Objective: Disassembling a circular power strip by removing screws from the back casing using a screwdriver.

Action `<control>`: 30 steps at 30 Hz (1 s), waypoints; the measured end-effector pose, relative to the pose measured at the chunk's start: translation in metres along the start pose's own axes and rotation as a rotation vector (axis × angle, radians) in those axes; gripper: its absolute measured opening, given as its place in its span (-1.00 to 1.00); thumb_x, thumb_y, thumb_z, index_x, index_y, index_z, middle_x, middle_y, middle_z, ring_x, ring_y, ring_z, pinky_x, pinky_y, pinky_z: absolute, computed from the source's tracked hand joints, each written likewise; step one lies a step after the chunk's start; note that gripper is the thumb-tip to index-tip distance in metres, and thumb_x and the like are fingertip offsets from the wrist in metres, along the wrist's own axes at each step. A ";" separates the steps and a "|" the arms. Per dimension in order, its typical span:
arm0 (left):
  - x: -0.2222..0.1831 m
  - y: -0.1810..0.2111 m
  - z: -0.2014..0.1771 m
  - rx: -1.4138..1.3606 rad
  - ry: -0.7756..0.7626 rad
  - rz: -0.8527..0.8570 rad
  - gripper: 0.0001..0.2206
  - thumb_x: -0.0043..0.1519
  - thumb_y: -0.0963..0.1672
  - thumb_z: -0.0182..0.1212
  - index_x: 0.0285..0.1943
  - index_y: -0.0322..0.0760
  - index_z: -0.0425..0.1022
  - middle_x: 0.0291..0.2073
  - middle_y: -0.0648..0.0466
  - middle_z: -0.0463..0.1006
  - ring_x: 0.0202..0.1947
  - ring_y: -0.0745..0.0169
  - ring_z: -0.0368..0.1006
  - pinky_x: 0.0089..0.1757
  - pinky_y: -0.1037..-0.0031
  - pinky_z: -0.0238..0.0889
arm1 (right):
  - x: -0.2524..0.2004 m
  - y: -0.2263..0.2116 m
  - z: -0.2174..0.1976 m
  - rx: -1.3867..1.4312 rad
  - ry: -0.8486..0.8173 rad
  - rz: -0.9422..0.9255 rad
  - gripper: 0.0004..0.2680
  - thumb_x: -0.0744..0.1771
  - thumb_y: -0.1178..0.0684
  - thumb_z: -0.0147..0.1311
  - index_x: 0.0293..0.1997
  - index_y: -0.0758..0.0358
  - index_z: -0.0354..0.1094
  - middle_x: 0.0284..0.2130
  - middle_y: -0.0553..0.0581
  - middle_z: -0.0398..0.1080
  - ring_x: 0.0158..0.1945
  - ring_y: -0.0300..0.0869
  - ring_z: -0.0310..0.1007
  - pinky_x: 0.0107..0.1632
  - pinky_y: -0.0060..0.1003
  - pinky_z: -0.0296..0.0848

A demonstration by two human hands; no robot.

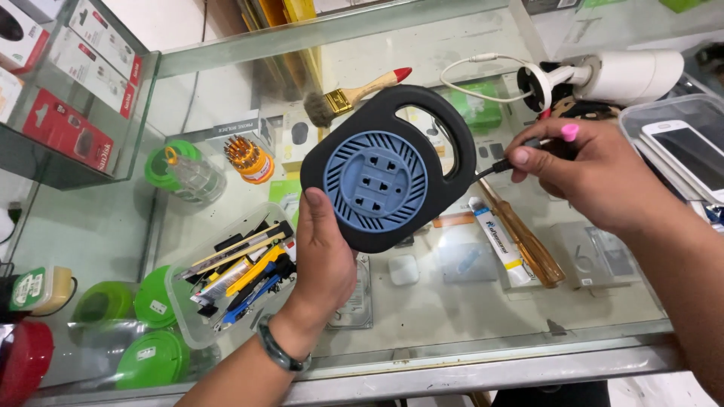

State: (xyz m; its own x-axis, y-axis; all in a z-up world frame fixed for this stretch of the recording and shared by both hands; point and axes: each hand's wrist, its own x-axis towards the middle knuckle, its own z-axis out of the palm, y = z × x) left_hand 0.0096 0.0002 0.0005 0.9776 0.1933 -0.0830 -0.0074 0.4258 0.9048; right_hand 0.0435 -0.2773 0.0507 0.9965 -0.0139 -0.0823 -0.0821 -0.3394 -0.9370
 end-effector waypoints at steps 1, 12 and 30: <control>-0.001 0.001 0.000 0.109 -0.035 0.065 -0.24 0.21 0.21 -0.23 0.49 -0.27 0.13 0.42 -0.12 0.31 0.42 0.07 0.24 0.30 0.29 0.16 | 0.000 0.001 0.000 -0.021 -0.030 -0.003 -0.91 0.38 0.14 0.15 -0.15 0.35 0.50 -0.45 0.24 0.49 -0.56 -0.19 0.03 -0.48 -0.31 0.05; -0.001 0.014 0.004 0.051 0.090 -0.038 -0.23 0.19 0.19 -0.20 0.55 -0.21 0.04 0.46 -0.10 0.28 0.42 0.07 0.26 0.24 0.30 0.27 | 0.013 0.013 -0.018 0.081 0.038 -0.135 -0.93 0.42 0.20 0.08 -0.07 0.41 0.39 -0.46 0.31 0.37 -0.58 -0.20 -0.04 -0.51 -0.33 -0.06; -0.003 0.009 0.003 0.107 -0.001 0.084 -0.36 0.30 0.12 -0.23 0.50 -0.26 0.13 0.42 -0.08 0.33 0.43 0.09 0.25 0.28 0.34 0.21 | 0.019 0.017 -0.020 0.056 0.066 -0.121 -0.91 0.43 0.18 0.10 0.02 0.32 0.38 -0.41 0.38 0.43 -0.56 -0.22 0.04 -0.45 -0.34 0.13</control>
State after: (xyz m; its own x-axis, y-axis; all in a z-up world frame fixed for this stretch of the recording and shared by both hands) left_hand 0.0070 0.0008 0.0099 0.9747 0.2235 -0.0050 -0.0665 0.3114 0.9479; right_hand 0.0610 -0.3022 0.0396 0.9978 -0.0385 0.0532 0.0398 -0.2896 -0.9563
